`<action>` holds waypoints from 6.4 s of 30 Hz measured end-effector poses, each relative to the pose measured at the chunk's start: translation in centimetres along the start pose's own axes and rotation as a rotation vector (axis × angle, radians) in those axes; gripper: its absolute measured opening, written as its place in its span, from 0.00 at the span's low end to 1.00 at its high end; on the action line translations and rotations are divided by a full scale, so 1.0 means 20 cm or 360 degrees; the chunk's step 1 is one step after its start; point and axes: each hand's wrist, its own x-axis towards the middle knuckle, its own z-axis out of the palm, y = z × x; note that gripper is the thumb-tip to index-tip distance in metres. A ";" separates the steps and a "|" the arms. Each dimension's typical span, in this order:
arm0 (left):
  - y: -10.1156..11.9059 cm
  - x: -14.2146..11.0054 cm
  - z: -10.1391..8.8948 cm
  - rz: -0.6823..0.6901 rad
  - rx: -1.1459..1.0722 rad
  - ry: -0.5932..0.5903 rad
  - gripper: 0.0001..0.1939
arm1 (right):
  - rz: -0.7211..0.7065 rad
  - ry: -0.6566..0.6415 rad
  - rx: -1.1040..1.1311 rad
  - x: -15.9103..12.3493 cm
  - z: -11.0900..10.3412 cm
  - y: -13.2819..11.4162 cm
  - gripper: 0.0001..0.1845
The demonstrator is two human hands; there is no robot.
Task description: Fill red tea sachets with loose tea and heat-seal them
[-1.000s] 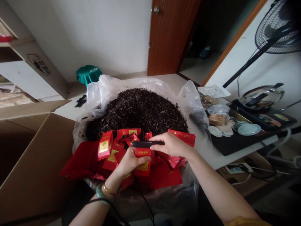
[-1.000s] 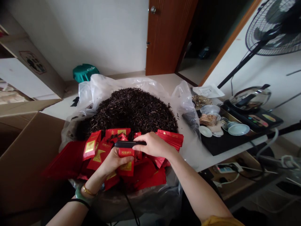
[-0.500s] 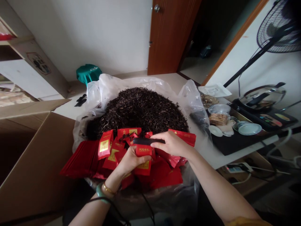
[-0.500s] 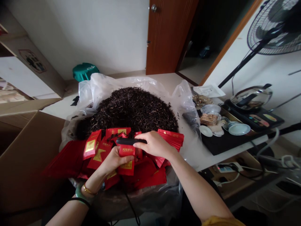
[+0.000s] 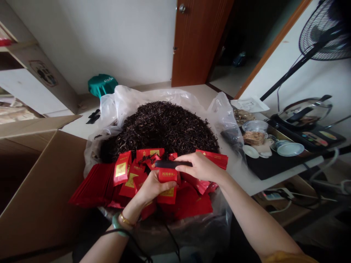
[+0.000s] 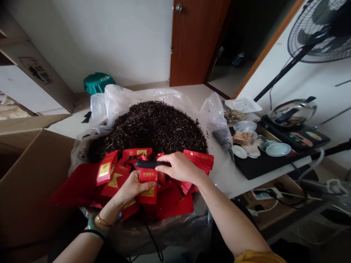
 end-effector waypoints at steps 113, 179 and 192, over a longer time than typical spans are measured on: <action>-0.09 0.06 0.02 0.0505 -0.0007 0.0417 0.22 | -0.0431 0.0743 -0.0442 0.08 0.23 0.11 0.17; -0.08 0.02 -0.01 0.0729 0.0966 0.0496 0.17 | -0.0192 0.0356 0.0134 0.03 0.15 0.03 0.04; 0.00 0.02 -0.04 0.0565 0.0557 0.0338 0.19 | -0.0606 0.0218 -0.0018 0.01 0.11 0.00 0.11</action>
